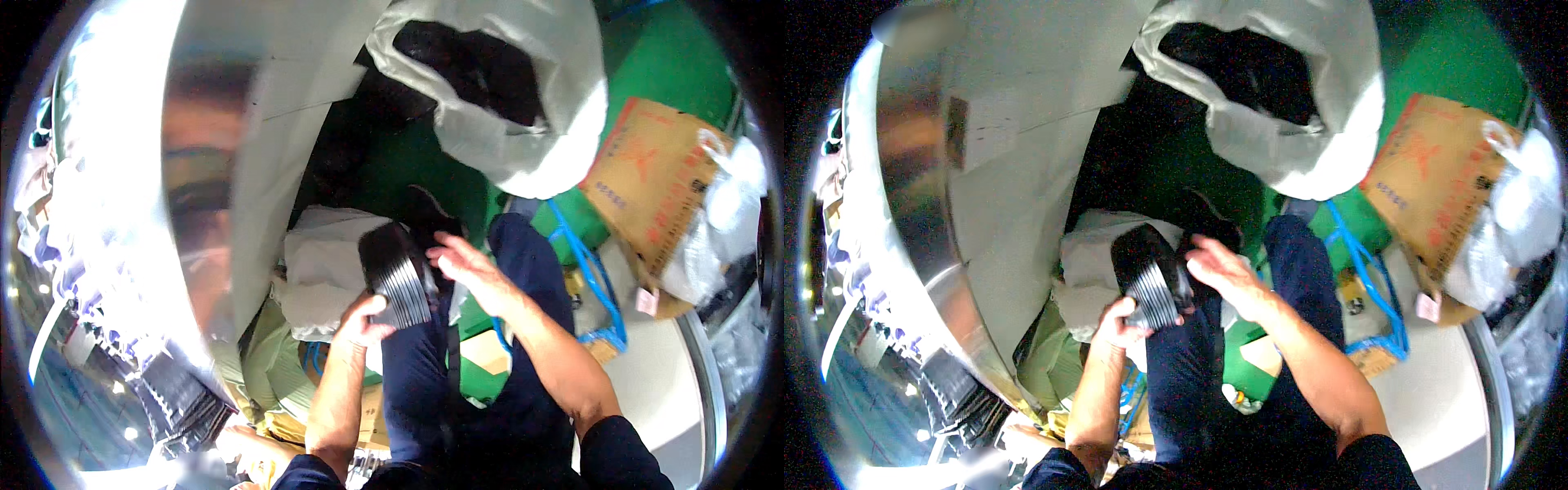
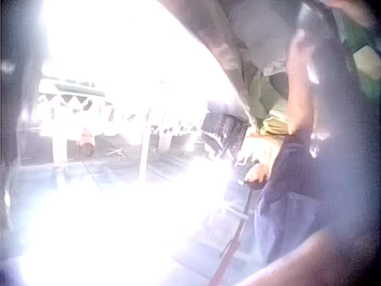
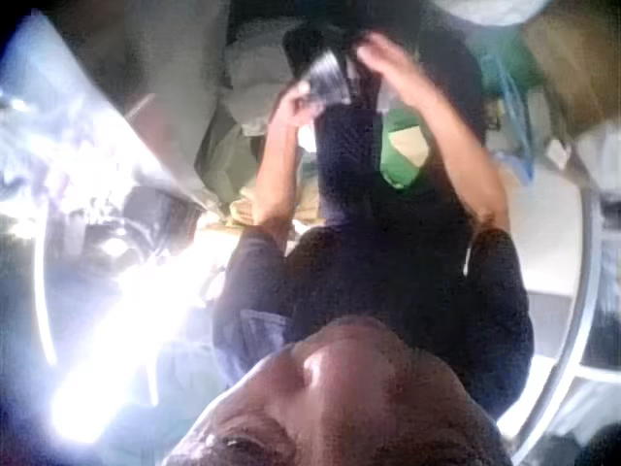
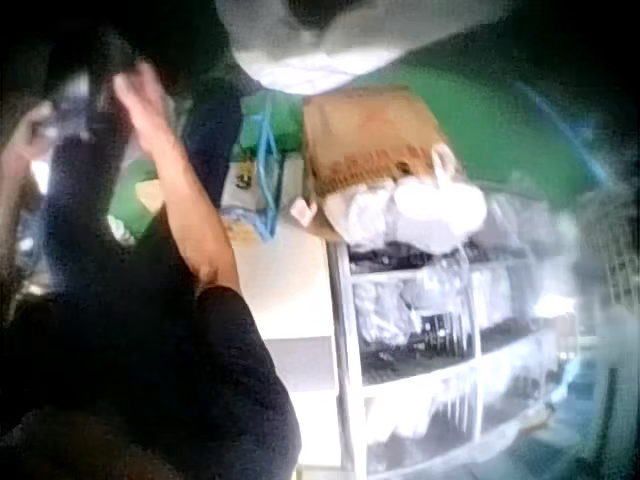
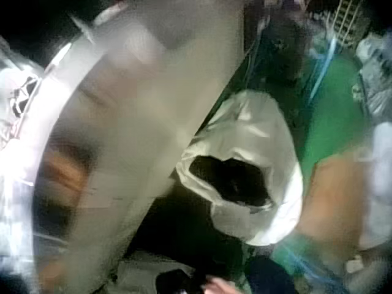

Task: The person picks up shoe outsoles from a bag, places them on a conveyor belt, and then fits shoe uppers onto the outsoles by hand.

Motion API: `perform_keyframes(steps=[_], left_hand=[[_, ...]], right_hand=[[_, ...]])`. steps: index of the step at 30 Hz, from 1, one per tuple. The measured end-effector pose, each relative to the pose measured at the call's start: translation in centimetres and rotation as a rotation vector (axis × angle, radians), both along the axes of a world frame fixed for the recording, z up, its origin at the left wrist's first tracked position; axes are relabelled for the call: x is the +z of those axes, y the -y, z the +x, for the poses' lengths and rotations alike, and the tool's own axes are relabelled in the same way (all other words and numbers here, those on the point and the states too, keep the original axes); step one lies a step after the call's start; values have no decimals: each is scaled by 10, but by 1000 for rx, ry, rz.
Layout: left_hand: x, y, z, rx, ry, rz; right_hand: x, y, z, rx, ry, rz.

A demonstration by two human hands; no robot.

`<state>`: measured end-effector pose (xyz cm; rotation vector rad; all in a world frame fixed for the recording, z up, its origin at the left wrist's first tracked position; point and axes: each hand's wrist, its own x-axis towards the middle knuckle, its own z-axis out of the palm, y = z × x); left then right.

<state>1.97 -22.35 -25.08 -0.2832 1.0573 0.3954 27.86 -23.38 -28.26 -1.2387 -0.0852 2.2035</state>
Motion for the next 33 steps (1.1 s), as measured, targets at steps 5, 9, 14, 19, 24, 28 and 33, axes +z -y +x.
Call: perform_keyframes(steps=[5, 9, 14, 19, 24, 28, 33], left_hand=[[102, 42, 82, 298, 651, 35], [185, 47, 122, 340, 874, 93], [252, 25, 132, -334, 64, 513], [310, -8, 164, -105, 112, 553], [324, -18, 156, -31, 80, 618], [327, -29, 127, -6, 62, 675], [329, -47, 92, 21, 63, 697]], right_hand=[[155, 2, 26, 77, 140, 332], [277, -7, 48, 235, 690, 431], [362, -24, 87, 586, 1158, 555], [392, -26, 90, 772, 1220, 480], [402, -40, 76, 761, 1223, 543], [415, -53, 47, 710, 1197, 584], [421, -74, 9, 731, 1226, 625]])
